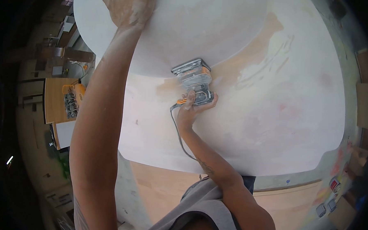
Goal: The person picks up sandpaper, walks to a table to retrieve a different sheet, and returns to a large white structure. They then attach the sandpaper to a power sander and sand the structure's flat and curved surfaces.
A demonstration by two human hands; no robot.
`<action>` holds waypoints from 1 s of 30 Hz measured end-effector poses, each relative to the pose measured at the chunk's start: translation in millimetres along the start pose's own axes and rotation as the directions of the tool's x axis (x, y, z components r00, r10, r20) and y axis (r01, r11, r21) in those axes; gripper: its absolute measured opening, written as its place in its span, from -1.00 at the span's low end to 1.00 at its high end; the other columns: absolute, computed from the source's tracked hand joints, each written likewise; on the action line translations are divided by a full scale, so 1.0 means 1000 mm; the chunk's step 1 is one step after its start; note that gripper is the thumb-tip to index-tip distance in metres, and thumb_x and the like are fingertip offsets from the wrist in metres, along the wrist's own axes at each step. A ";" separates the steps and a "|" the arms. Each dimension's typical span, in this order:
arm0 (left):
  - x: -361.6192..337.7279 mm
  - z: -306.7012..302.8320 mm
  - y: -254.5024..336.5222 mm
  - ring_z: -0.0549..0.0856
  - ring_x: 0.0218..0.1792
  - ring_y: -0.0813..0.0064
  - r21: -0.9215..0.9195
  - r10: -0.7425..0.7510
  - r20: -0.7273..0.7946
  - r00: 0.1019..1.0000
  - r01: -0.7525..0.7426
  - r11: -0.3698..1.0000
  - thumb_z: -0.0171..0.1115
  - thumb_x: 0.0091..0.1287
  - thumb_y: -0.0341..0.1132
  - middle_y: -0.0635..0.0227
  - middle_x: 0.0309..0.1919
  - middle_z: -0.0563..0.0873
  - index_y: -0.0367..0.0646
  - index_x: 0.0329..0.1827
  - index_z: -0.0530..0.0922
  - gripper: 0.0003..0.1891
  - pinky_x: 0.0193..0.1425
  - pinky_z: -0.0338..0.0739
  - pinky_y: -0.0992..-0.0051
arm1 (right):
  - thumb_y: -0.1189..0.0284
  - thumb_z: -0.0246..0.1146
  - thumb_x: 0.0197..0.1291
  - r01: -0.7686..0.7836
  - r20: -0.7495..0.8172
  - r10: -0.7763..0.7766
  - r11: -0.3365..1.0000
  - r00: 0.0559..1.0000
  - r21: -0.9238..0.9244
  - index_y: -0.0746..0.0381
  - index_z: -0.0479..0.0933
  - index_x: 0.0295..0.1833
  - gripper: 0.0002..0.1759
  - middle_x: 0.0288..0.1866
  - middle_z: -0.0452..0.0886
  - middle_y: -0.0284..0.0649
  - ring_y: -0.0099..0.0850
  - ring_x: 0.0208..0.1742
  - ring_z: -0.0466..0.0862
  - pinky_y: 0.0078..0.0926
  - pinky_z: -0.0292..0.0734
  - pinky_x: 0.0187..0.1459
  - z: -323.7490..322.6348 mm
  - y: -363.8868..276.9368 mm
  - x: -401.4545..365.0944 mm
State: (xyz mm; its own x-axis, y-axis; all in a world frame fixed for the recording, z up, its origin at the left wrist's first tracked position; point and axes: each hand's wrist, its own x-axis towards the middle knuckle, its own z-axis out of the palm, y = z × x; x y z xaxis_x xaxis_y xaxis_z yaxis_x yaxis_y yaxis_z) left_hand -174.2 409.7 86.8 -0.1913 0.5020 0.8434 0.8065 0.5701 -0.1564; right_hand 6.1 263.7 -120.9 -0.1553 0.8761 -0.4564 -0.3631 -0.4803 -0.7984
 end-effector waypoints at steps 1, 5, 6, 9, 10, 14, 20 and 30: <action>-0.004 -0.001 -0.006 0.33 0.60 -0.01 0.007 0.002 -0.004 1.000 -0.002 1.000 0.19 0.39 -0.25 0.01 0.49 0.48 -0.19 0.40 0.52 -0.49 0.70 0.08 -0.04 | 0.29 0.28 0.54 0.002 0.008 -0.002 1.000 1.000 0.011 0.12 -0.14 0.67 -0.14 0.29 0.34 0.13 -0.28 -0.10 0.63 -0.32 0.66 -0.11 0.000 0.002 0.001; -0.020 -0.012 -0.034 0.32 0.61 0.00 -0.003 -0.019 0.014 1.000 0.020 1.000 0.19 0.39 -0.25 0.02 0.50 0.47 -0.20 0.40 0.53 -0.49 0.71 0.07 -0.04 | 0.24 0.27 0.54 0.168 0.011 -0.168 0.977 0.986 -0.132 0.08 -0.13 0.68 -0.14 0.28 0.33 0.06 -0.31 -0.13 0.59 -0.34 0.65 -0.21 -0.014 0.039 0.021; -0.022 -0.016 -0.043 0.31 0.61 0.00 0.000 -0.026 0.023 0.999 0.026 1.000 0.18 0.39 -0.25 0.02 0.50 0.47 -0.20 0.41 0.52 -0.48 0.71 0.06 -0.04 | 0.24 0.27 0.54 0.172 0.012 -0.172 0.975 0.985 -0.138 0.08 -0.13 0.68 -0.14 0.28 0.33 0.06 -0.31 -0.13 0.59 -0.34 0.65 -0.21 -0.015 0.042 0.025; -0.032 -0.029 -0.065 0.30 0.61 0.00 0.017 -0.039 0.031 0.999 0.038 0.999 0.18 0.39 -0.27 0.01 0.51 0.46 -0.22 0.41 0.52 -0.48 0.72 0.05 -0.04 | 0.24 0.26 0.55 0.203 0.025 -0.201 0.971 0.979 -0.128 0.04 -0.10 0.68 -0.17 0.29 0.32 0.02 -0.33 -0.16 0.58 -0.37 0.63 -0.27 -0.018 0.044 0.035; -0.035 -0.034 -0.073 0.30 0.61 0.00 0.036 -0.038 0.032 0.999 0.037 0.999 0.19 0.38 -0.28 0.01 0.51 0.46 -0.22 0.41 0.52 -0.48 0.72 0.04 -0.04 | 0.25 0.27 0.55 0.209 0.037 -0.206 0.971 0.978 -0.113 0.03 -0.08 0.67 -0.19 0.28 0.34 0.00 -0.33 -0.17 0.57 -0.38 0.62 -0.28 -0.020 0.042 0.038; -0.044 -0.060 -0.098 0.31 0.61 0.00 0.036 -0.042 0.037 0.998 0.040 0.999 0.19 0.37 -0.32 0.01 0.50 0.46 -0.23 0.41 0.51 -0.47 0.73 0.03 -0.03 | 0.26 0.27 0.55 0.130 0.107 -0.125 0.991 0.986 -0.043 0.03 -0.03 0.66 -0.22 0.16 0.45 -0.04 -0.37 -0.26 0.56 -0.41 0.58 -0.33 -0.018 0.012 0.030; -0.064 -0.092 -0.129 0.30 0.61 -0.01 0.045 -0.048 0.064 0.997 0.046 0.998 0.19 0.36 -0.35 0.01 0.50 0.45 -0.23 0.42 0.49 -0.47 0.74 0.04 0.01 | 0.25 0.25 0.56 0.316 0.142 -0.288 0.914 0.947 -0.254 0.21 0.09 0.62 -0.29 0.23 0.46 -0.01 -0.31 -0.08 0.63 -0.37 0.63 -0.10 -0.021 -0.007 0.036; -0.098 -0.135 -0.167 0.30 0.60 -0.02 0.067 -0.049 0.064 0.997 0.045 0.997 0.15 0.32 -0.38 0.00 0.50 0.44 -0.24 0.41 0.47 -0.46 0.73 0.07 0.03 | 0.28 0.29 0.55 0.177 0.238 -0.148 0.978 0.960 -0.108 0.13 0.08 0.63 -0.28 0.11 0.55 -0.07 -0.42 -0.34 0.59 -0.46 0.56 -0.40 -0.025 -0.014 0.043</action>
State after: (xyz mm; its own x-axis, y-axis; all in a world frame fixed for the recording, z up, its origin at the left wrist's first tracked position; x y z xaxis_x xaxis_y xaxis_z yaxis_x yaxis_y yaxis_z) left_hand -214.0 177.7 100.1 -0.2663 0.5142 0.8153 0.7576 0.6346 -0.1529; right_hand 27.4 307.0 -138.6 -0.3137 0.9220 -0.2269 -0.2836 -0.3190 -0.9043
